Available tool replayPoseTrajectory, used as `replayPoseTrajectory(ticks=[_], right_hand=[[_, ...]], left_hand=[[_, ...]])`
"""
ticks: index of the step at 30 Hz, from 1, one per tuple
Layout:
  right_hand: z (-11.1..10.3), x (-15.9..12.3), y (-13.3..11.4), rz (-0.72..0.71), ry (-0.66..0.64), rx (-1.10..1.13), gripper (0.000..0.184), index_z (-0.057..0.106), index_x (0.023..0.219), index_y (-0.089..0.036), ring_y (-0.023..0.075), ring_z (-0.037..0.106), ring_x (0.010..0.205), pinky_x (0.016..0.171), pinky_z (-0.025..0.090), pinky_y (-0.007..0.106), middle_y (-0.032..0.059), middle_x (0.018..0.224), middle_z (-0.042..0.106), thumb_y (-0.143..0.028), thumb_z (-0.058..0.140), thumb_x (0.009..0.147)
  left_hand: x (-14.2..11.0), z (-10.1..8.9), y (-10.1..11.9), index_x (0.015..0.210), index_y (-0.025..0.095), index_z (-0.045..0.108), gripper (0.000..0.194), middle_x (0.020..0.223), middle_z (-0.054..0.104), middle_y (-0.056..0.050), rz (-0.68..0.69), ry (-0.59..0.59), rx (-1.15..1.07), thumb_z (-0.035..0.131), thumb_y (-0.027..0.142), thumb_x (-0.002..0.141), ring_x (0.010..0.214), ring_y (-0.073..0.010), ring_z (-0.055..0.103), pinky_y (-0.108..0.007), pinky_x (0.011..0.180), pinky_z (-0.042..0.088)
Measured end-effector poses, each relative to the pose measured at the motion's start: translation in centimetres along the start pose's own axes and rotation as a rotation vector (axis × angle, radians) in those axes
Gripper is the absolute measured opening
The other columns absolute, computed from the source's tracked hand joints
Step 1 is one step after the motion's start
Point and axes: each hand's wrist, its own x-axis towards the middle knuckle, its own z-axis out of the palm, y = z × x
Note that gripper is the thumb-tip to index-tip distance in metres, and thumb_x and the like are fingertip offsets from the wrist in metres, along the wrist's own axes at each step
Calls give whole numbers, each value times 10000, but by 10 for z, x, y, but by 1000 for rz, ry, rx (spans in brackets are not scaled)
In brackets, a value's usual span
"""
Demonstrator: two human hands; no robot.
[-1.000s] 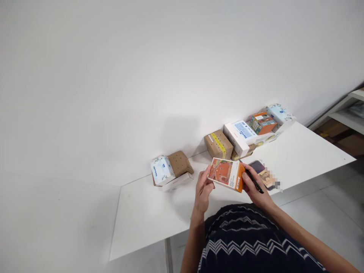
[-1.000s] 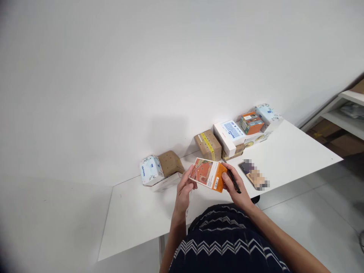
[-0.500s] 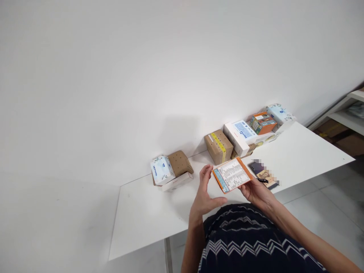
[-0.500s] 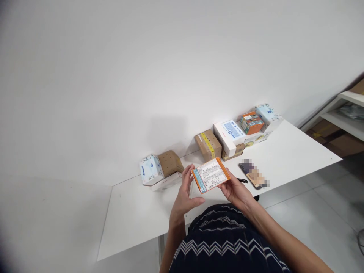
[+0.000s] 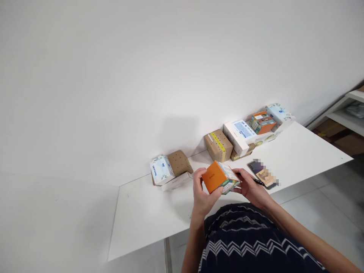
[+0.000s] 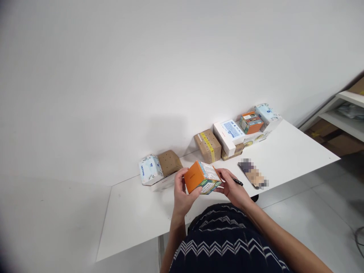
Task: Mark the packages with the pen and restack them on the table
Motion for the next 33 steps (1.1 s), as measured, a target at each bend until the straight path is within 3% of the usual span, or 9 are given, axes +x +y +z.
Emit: replayPoseTrajectory(ticks=[5, 12, 15, 19, 22, 26, 30, 33], right_hand=[[1, 0, 6, 62, 37, 105, 232, 651, 926, -265, 147, 660, 748, 658, 562, 277, -24, 871, 706, -439, 695, 779], [-5, 4, 18, 41, 19, 54, 244, 632, 943, -275, 210, 680, 852, 684, 563, 327, 15, 947, 725, -457, 662, 783], [-11, 11, 9, -99, 114, -110, 253, 651, 944, -274, 195, 663, 830, 684, 557, 320, 30, 952, 704, -493, 590, 831], [-13, 6, -21, -468, 303, -221, 330, 654, 997, -246, 161, 631, 738, 704, 542, 333, 33, 905, 667, -515, 503, 880], [-3, -18, -41, -648, 248, -297, 214, 633, 996, -244, 160, 630, 744, 740, 525, 340, 22, 866, 672, -401, 607, 853], [16, -49, -47, -781, 117, -499, 105, 612, 951, -247, 155, 621, 703, 670, 516, 297, 8, 756, 665, -288, 630, 855], [24, -48, -43, -869, 6, -606, 111, 624, 946, -230, 139, 599, 628, 566, 510, 276, 24, 781, 641, -292, 541, 907], [27, -39, -42, -867, 22, -727, 167, 640, 973, -231, 131, 575, 588, 509, 488, 256, 28, 770, 633, -312, 504, 920]], left_hand=[[-1, 5, 3, 1260, 250, 412, 712, 1288, 446, -102, 126, -48, -49, 781, 273, 651, 1207, -264, 470, -426, 1023, 400], [-11, 18, 2, 1410, 276, 254, 867, 1406, 431, -120, 11, -181, -96, 745, 213, 698, 1277, -254, 470, -412, 1059, 410], [-13, 21, -3, 1396, 287, 283, 848, 1413, 418, -107, 28, -151, -51, 741, 192, 689, 1297, -255, 451, -428, 1071, 405], [-12, 20, -10, 1375, 277, 324, 791, 1386, 416, -117, 122, -88, 68, 712, 164, 696, 1309, -264, 422, -446, 1039, 433], [-10, 20, -8, 1351, 268, 333, 768, 1365, 415, -127, 209, -76, 130, 686, 120, 685, 1307, -267, 412, -457, 1017, 444], [-8, 23, 0, 1324, 257, 314, 788, 1342, 401, -135, 323, -83, 129, 649, 45, 642, 1302, -275, 396, -471, 990, 455], [-7, 26, 9, 1274, 263, 342, 754, 1290, 396, -119, 412, -107, 136, 615, -8, 625, 1244, -262, 432, -465, 960, 465], [-7, 26, 13, 1242, 274, 376, 732, 1263, 401, -108, 462, -110, 197, 615, -28, 619, 1200, -253, 456, -449, 946, 465]])
